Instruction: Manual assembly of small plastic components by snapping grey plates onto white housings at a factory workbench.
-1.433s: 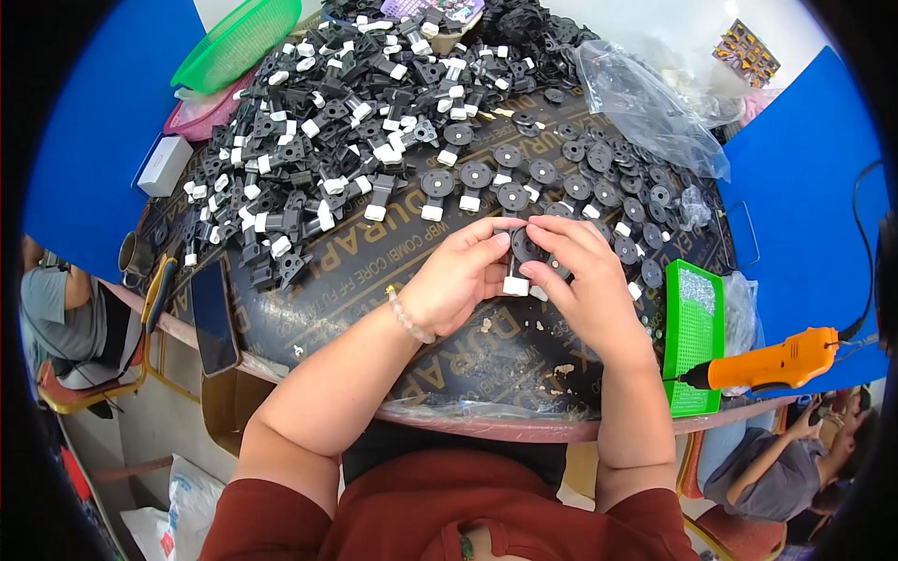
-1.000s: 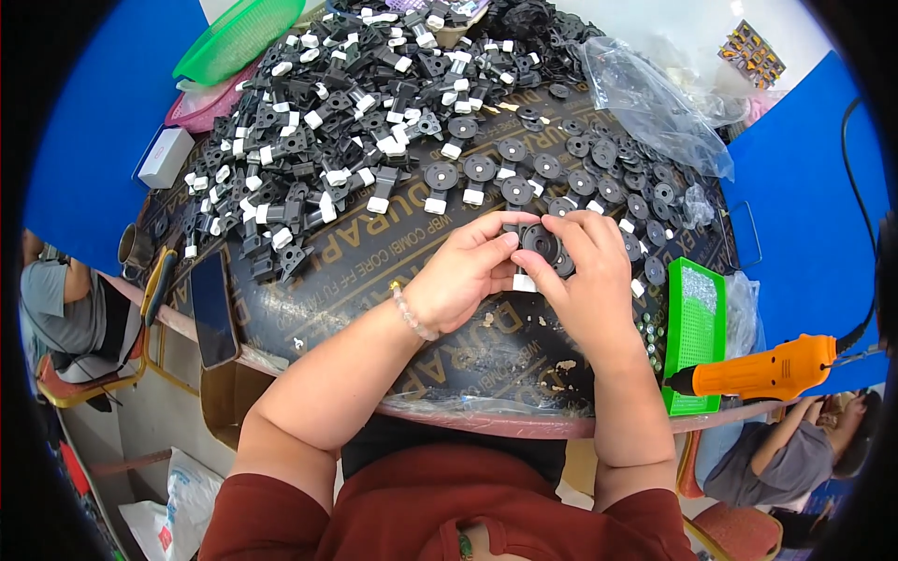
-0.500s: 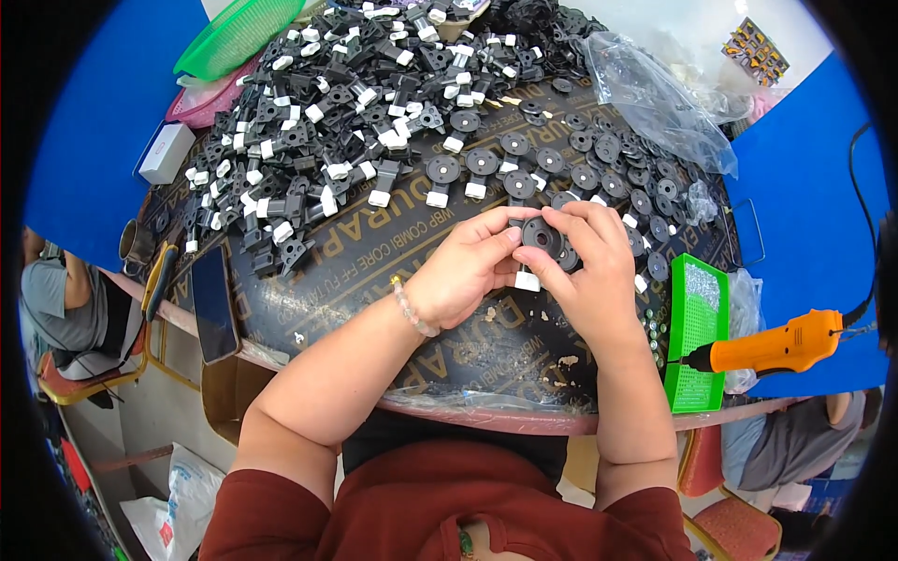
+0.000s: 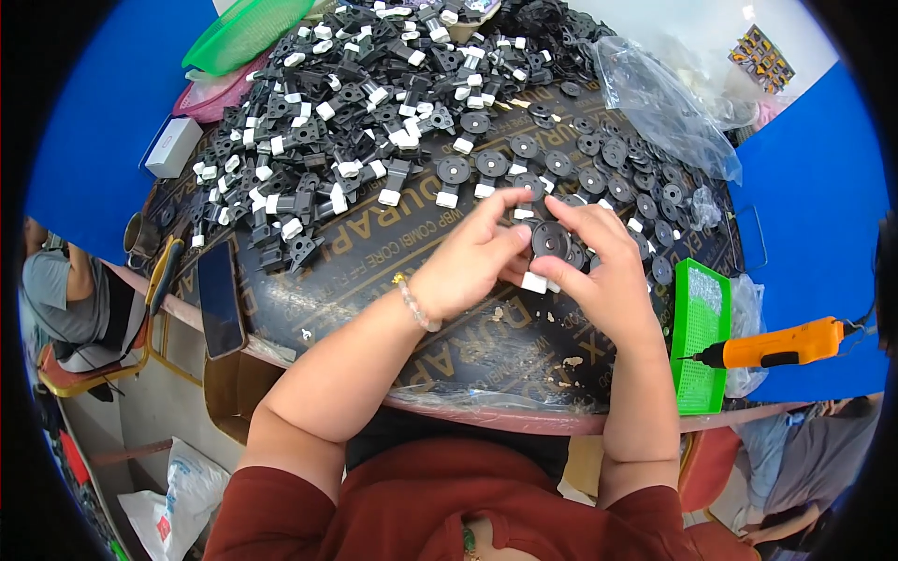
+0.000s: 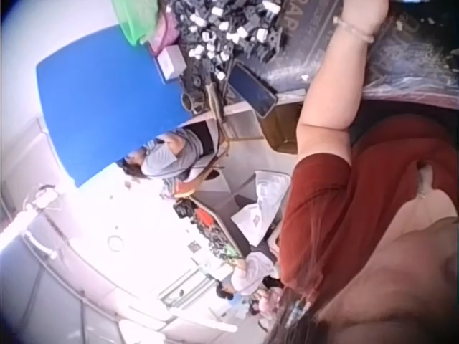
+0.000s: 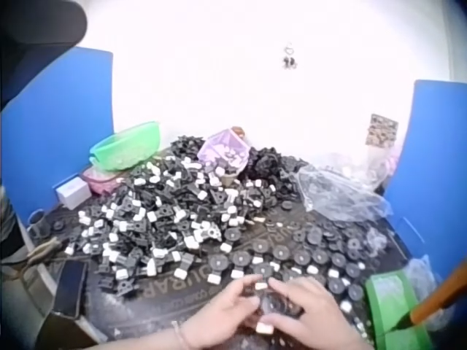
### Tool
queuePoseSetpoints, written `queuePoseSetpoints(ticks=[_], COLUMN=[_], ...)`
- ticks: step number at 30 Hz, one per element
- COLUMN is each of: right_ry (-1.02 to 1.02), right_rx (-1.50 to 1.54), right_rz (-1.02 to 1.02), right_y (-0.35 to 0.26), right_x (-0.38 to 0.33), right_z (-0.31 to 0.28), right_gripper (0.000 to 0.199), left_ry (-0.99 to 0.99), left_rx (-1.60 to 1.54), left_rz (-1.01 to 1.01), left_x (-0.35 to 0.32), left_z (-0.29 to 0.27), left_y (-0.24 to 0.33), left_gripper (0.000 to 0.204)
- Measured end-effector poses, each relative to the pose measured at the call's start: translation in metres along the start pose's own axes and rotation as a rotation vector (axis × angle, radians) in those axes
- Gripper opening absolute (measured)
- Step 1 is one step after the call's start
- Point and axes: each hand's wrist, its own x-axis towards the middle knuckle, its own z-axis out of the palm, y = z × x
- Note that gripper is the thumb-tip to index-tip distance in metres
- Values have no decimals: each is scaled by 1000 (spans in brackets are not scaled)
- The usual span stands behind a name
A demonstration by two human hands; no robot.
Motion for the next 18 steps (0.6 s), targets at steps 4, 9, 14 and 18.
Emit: queuePoseSetpoints(ticks=[4, 9, 14, 18], right_ry=[17, -31, -121, -100], right_rx=[-131, -226, -383, -495], right_rz=[0, -192, -188, -125], right_y=[6, 12, 19, 24], right_x=[16, 35, 37, 37], right_z=[3, 51, 84, 75], right_gripper=[46, 43, 42, 44], left_ry=[613, 793, 799, 759], left_rx=[1133, 1477, 1557, 1549], left_rz=[552, 265, 109, 46], left_x=[16, 17, 24, 22], left_z=[-40, -85, -94, -87], left_y=[18, 18, 7, 14], left_gripper=[35, 56, 68, 71])
